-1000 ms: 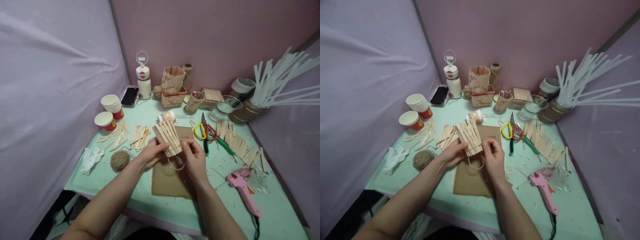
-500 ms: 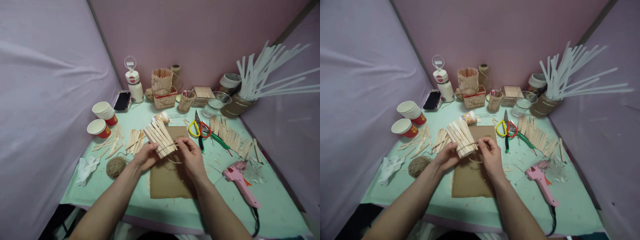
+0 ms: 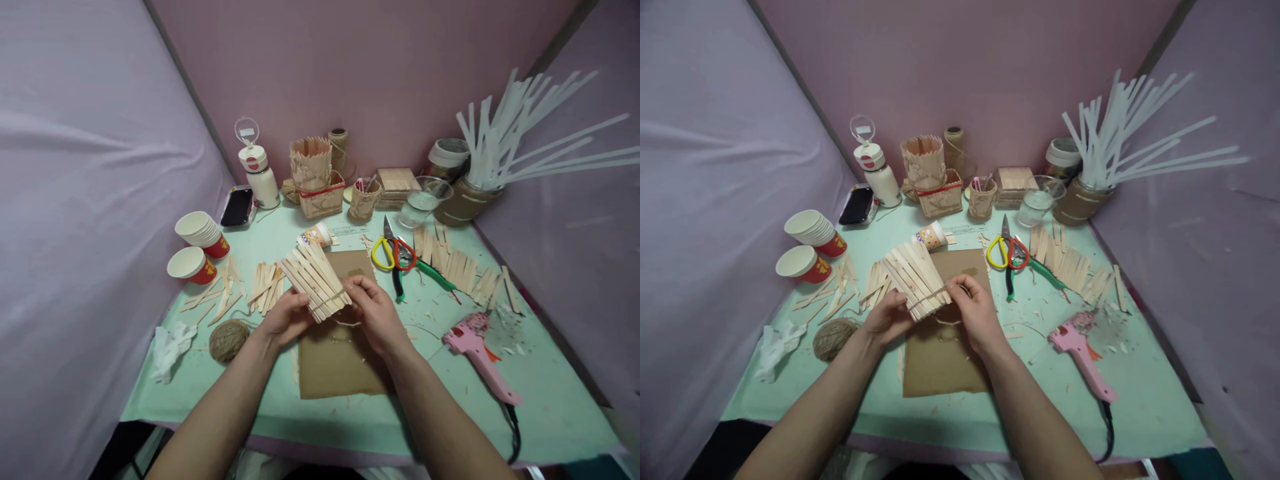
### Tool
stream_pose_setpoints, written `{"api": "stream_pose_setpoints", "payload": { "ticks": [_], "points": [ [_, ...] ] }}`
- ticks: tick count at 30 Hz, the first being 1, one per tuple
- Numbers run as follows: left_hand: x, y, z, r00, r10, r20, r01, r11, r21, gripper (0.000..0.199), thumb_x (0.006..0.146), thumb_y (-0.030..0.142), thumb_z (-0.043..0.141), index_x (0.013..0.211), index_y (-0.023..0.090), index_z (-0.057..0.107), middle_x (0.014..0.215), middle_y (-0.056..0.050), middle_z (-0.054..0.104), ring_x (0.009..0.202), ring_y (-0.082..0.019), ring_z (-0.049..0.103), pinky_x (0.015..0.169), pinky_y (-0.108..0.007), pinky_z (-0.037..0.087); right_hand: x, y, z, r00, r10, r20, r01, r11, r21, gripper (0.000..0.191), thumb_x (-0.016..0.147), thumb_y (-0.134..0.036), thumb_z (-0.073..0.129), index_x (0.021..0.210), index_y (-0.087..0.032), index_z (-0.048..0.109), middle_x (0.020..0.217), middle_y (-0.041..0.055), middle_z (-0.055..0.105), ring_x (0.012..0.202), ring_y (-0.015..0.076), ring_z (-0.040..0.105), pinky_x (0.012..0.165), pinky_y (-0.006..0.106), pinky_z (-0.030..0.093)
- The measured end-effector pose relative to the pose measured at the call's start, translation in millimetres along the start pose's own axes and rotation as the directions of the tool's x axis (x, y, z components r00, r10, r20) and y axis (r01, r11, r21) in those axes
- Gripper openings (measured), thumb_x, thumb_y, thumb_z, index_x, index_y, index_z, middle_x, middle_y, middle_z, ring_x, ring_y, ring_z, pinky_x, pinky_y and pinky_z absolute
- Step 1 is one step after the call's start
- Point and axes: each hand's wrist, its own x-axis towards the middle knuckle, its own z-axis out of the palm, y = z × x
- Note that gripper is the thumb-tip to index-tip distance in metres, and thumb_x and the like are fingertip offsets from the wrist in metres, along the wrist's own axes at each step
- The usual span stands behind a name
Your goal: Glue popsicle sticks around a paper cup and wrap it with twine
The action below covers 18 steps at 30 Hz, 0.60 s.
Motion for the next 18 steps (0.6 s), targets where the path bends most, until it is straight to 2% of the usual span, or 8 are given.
{"api": "stream_pose_setpoints", "payload": {
  "ticks": [4,7,10,12,15,18],
  "points": [
    [0.3,0.8,3.2,1.0,0.024,0.009,-0.024,1.0,-0.001,0.056,0.062,0.03,0.09,0.111,0.015,0.066,0.104,-0.01,0.078,0.115,-0.033,0.069,0.107,-0.048,0.051,0.7,-2.1,0.5,1.0,0.022,0.008,-0.023,0.997,0.074,0.034,0.073,-0.052,0.079,0.076,-0.022,0.063,0.081,0.001,0.07,0.064,0.016,0.058,0.058,0.028,0.05],
    [0.8,3.4,7.7,0.998,0.055,-0.013,-0.055,0.998,-0.007,0.053,0.067,0.025,0.087,0.114,0.015,0.063,0.11,-0.012,0.076,0.118,-0.032,0.068,0.108,-0.048,0.05,0.7,-3.5,0.2,0.998,-0.047,-0.038,0.049,0.997,0.058,0.033,0.074,-0.051,0.078,0.075,-0.022,0.061,0.082,0.0004,0.069,0.063,0.0144,0.056,0.058,0.027,0.048],
    [1.3,5.7,12.2,0.998,0.065,-0.014,-0.065,0.998,-0.013,0.05,0.07,0.021,0.083,0.115,0.014,0.063,0.112,-0.012,0.075,0.12,-0.031,0.067,0.11,-0.047,0.049,-0.3,-2.7,-0.4,0.977,-0.198,-0.08,0.193,0.979,-0.068,0.027,0.081,-0.047,0.073,0.08,-0.022,0.063,0.085,0.0001,0.068,0.072,0.0154,0.059,0.068,0.028,0.049],
    [1.6,5.4,14.3,0.998,0.069,-0.006,-0.069,0.997,-0.036,0.052,0.069,0.027,0.085,0.114,0.014,0.064,0.114,-0.013,0.075,0.122,-0.032,0.065,0.11,-0.048,0.048,-2.0,-1.1,-0.1,0.956,-0.287,-0.065,0.272,0.946,-0.175,0.022,0.085,-0.043,0.07,0.084,-0.022,0.065,0.088,0.0006,0.068,0.082,0.0171,0.062,0.077,0.03,0.05],
    [2.3,1.9,16.1,0.997,0.066,-0.043,-0.068,0.997,-0.039,0.061,0.064,0.037,0.089,0.114,0.014,0.064,0.114,-0.014,0.075,0.122,-0.034,0.065,0.11,-0.049,0.048,-5.5,2.1,1.8,0.931,-0.365,-0.002,0.351,0.894,-0.279,0.017,0.09,-0.039,0.066,0.087,-0.022,0.064,0.094,0.0017,0.068,0.091,0.0183,0.063,0.084,0.031,0.05],
    [3.4,-2.3,17.0,0.99,0.062,-0.123,-0.063,0.998,-0.002,0.066,0.058,0.035,0.095,0.112,0.013,0.065,0.106,-0.012,0.077,0.116,-0.034,0.068,0.108,-0.05,0.05,-8.0,3.9,3.7,0.914,-0.404,0.049,0.395,0.854,-0.337,0.015,0.092,-0.036,0.064,0.085,-0.022,0.063,0.097,0.0029,0.066,0.095,0.0188,0.062,0.085,0.032,0.05]
  ]
}}
